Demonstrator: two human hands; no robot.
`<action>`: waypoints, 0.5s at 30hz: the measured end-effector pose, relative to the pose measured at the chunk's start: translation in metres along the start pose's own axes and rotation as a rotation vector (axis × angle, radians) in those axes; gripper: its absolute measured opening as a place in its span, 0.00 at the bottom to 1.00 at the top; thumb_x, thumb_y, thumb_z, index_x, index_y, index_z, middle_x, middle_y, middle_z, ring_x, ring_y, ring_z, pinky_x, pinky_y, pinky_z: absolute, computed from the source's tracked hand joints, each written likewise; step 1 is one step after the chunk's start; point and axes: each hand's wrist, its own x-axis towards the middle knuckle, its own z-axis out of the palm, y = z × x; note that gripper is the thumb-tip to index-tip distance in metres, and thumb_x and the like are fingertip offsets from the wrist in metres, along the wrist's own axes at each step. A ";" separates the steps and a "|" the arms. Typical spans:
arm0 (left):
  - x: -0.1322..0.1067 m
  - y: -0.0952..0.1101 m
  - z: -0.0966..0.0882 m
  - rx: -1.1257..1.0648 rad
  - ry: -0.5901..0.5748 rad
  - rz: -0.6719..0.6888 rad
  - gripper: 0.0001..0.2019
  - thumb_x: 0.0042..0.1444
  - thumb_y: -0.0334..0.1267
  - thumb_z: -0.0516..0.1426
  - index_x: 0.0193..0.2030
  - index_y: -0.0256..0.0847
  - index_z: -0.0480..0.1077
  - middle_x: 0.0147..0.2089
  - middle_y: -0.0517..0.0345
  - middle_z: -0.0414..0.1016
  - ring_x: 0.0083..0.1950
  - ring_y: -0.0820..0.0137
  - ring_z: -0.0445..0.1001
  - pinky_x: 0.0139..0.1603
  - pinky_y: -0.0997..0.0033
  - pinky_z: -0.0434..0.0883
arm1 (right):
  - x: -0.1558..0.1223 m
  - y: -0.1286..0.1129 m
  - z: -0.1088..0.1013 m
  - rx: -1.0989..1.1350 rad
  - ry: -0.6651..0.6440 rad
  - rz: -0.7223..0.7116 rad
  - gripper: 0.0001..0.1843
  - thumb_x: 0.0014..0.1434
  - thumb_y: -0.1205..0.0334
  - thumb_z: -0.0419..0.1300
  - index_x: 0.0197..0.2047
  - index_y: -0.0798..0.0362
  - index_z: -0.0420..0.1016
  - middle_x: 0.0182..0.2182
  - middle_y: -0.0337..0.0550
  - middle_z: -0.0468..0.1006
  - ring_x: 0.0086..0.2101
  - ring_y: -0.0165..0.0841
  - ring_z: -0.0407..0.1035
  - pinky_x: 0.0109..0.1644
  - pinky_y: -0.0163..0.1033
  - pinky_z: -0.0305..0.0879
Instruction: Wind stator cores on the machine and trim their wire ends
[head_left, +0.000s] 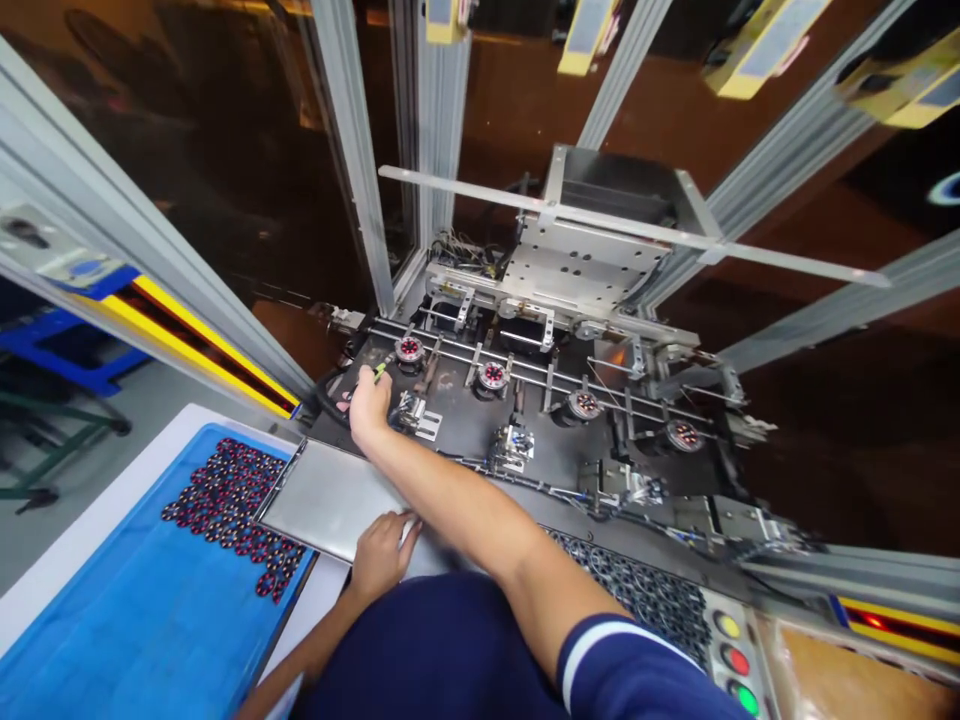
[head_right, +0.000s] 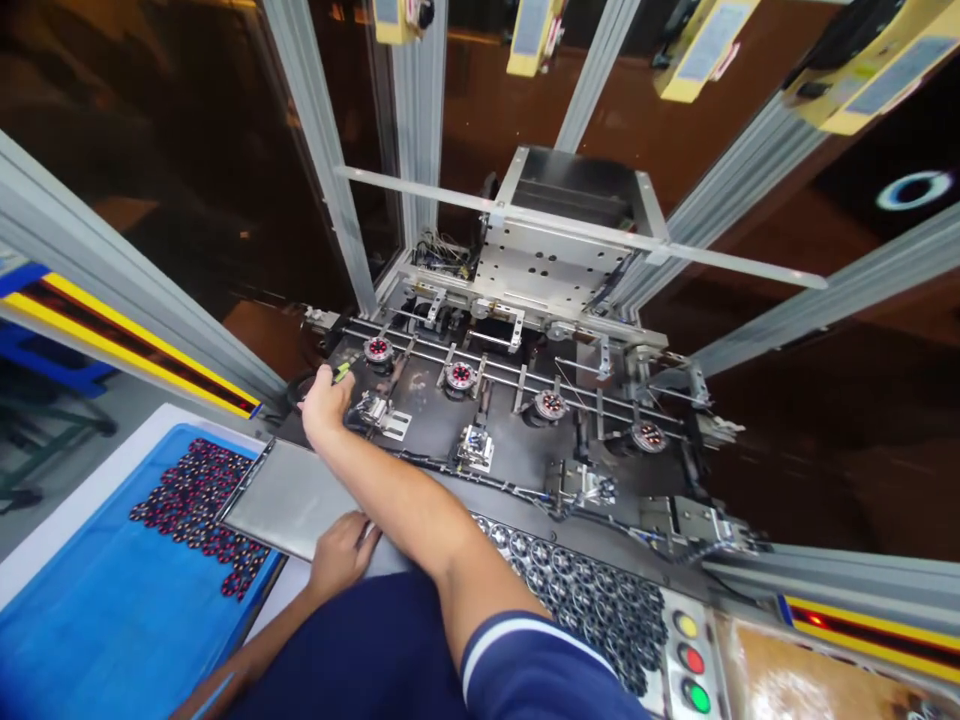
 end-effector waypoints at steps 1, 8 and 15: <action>0.000 0.000 0.001 0.004 0.004 0.001 0.12 0.64 0.41 0.56 0.49 0.38 0.71 0.48 0.52 0.75 0.43 0.68 0.76 0.44 0.61 0.76 | 0.002 0.002 0.000 0.016 0.077 0.007 0.16 0.68 0.53 0.42 0.54 0.51 0.54 0.33 0.36 0.63 0.27 0.26 0.63 0.22 0.29 0.65; -0.001 -0.003 0.003 0.021 0.035 0.017 0.13 0.64 0.42 0.56 0.50 0.38 0.70 0.48 0.52 0.75 0.43 0.68 0.76 0.43 0.62 0.76 | 0.007 0.005 0.001 0.142 0.289 0.030 0.08 0.62 0.58 0.53 0.43 0.51 0.63 0.30 0.34 0.65 0.23 0.24 0.64 0.17 0.25 0.64; -0.002 -0.002 0.001 0.017 0.020 0.007 0.13 0.64 0.42 0.56 0.51 0.38 0.70 0.48 0.52 0.75 0.43 0.68 0.76 0.44 0.61 0.76 | 0.007 0.003 0.000 0.217 0.313 0.028 0.06 0.61 0.60 0.54 0.41 0.51 0.63 0.28 0.31 0.65 0.20 0.23 0.64 0.18 0.25 0.65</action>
